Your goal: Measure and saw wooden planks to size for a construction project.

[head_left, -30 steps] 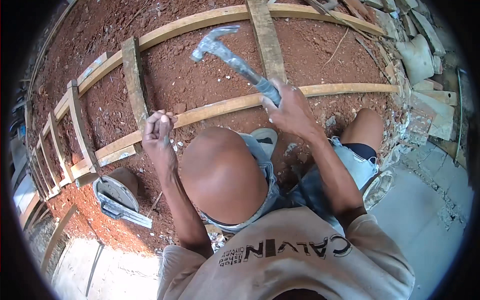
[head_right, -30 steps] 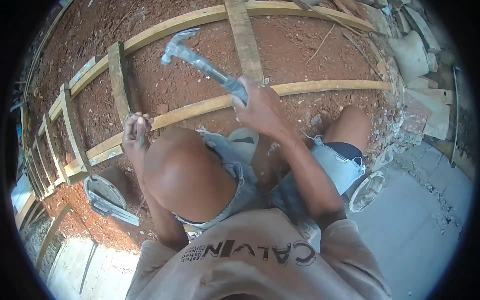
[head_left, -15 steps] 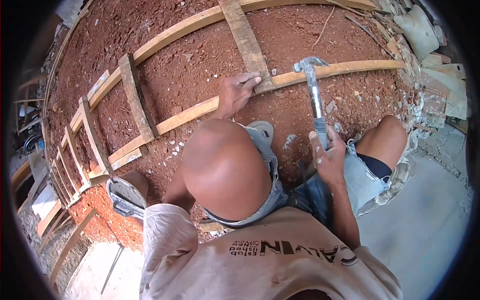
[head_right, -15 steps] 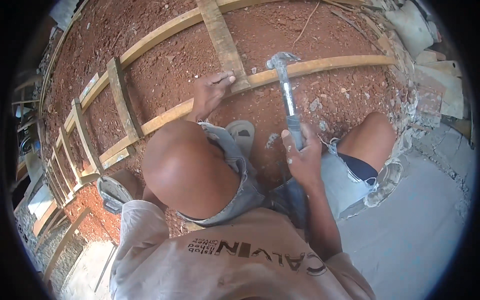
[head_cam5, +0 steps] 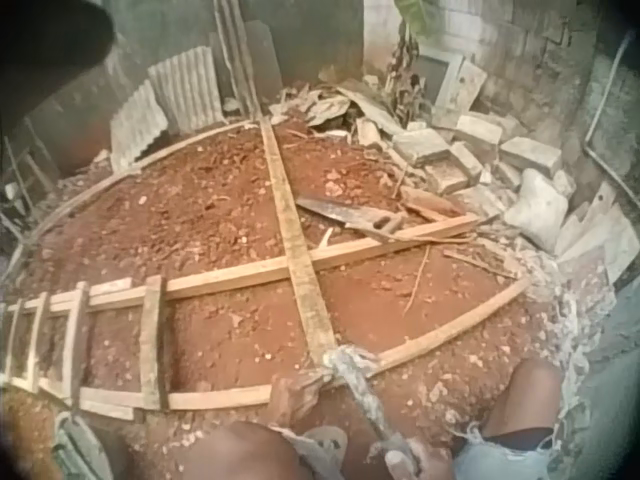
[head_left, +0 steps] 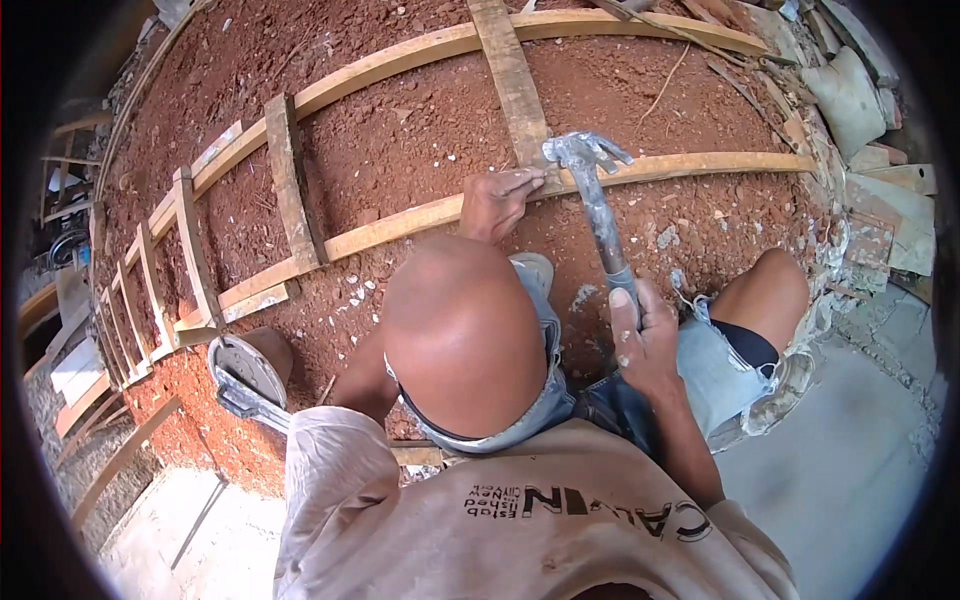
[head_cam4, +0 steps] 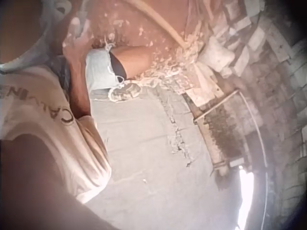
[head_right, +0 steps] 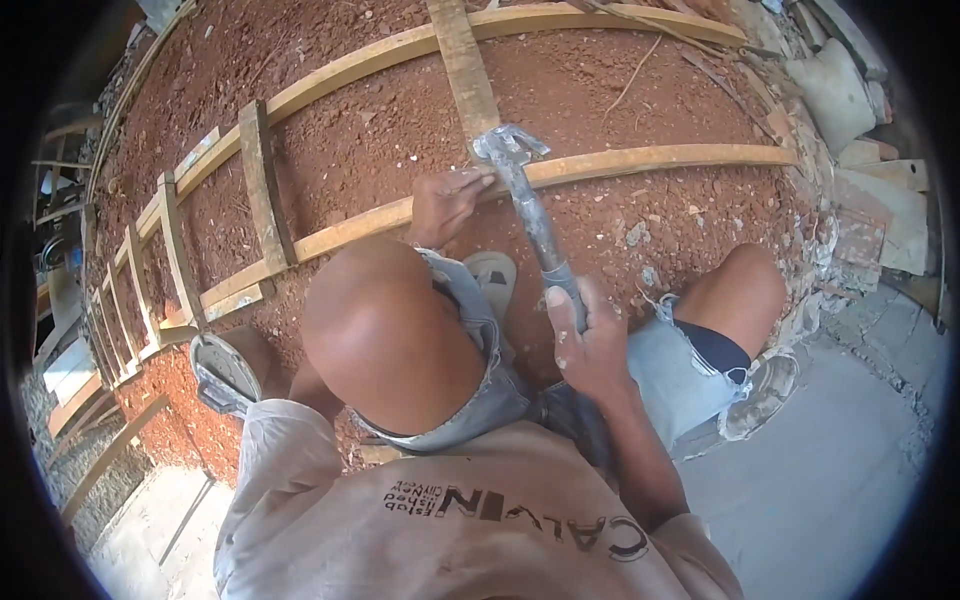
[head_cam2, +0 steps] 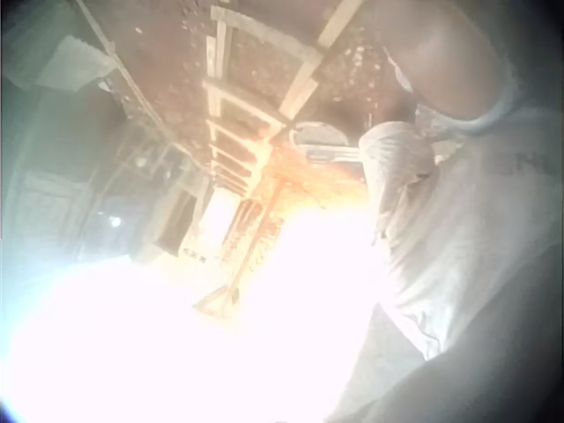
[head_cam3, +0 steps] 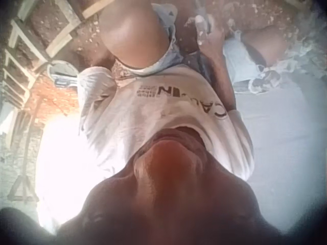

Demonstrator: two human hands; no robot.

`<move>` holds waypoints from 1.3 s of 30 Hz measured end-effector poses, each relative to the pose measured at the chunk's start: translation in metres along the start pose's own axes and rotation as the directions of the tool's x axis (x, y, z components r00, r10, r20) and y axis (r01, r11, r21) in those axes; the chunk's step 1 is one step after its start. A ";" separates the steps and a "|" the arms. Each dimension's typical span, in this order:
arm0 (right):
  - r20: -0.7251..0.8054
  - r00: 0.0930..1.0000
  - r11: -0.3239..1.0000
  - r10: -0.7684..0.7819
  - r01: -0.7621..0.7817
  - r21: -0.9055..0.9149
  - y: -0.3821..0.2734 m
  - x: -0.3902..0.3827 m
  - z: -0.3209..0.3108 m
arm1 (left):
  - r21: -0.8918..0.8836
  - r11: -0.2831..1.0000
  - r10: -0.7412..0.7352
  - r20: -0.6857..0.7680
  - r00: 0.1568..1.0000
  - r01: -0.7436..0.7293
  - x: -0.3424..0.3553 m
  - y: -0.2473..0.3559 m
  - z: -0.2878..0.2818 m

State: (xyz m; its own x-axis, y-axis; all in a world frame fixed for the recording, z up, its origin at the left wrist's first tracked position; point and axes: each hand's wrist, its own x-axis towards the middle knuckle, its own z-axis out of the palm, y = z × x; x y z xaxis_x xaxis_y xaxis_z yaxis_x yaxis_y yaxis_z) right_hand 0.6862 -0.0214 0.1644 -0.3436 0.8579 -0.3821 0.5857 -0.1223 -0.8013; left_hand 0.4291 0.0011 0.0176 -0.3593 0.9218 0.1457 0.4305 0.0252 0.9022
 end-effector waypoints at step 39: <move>0.032 0.904 0.837 0.427 -0.408 0.365 0.041 -0.023 0.018 | 0.149 0.832 -0.502 -0.211 0.839 0.535 0.175 -0.067 0.048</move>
State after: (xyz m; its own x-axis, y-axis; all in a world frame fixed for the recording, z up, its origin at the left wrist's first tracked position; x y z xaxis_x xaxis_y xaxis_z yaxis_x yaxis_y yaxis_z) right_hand 0.7052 -0.0549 0.1321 -0.0838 0.7074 -0.7018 0.3620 -0.6345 -0.6829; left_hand 0.3771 0.1794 -0.0373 -0.6920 0.6791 -0.2448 0.2891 0.5714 0.7681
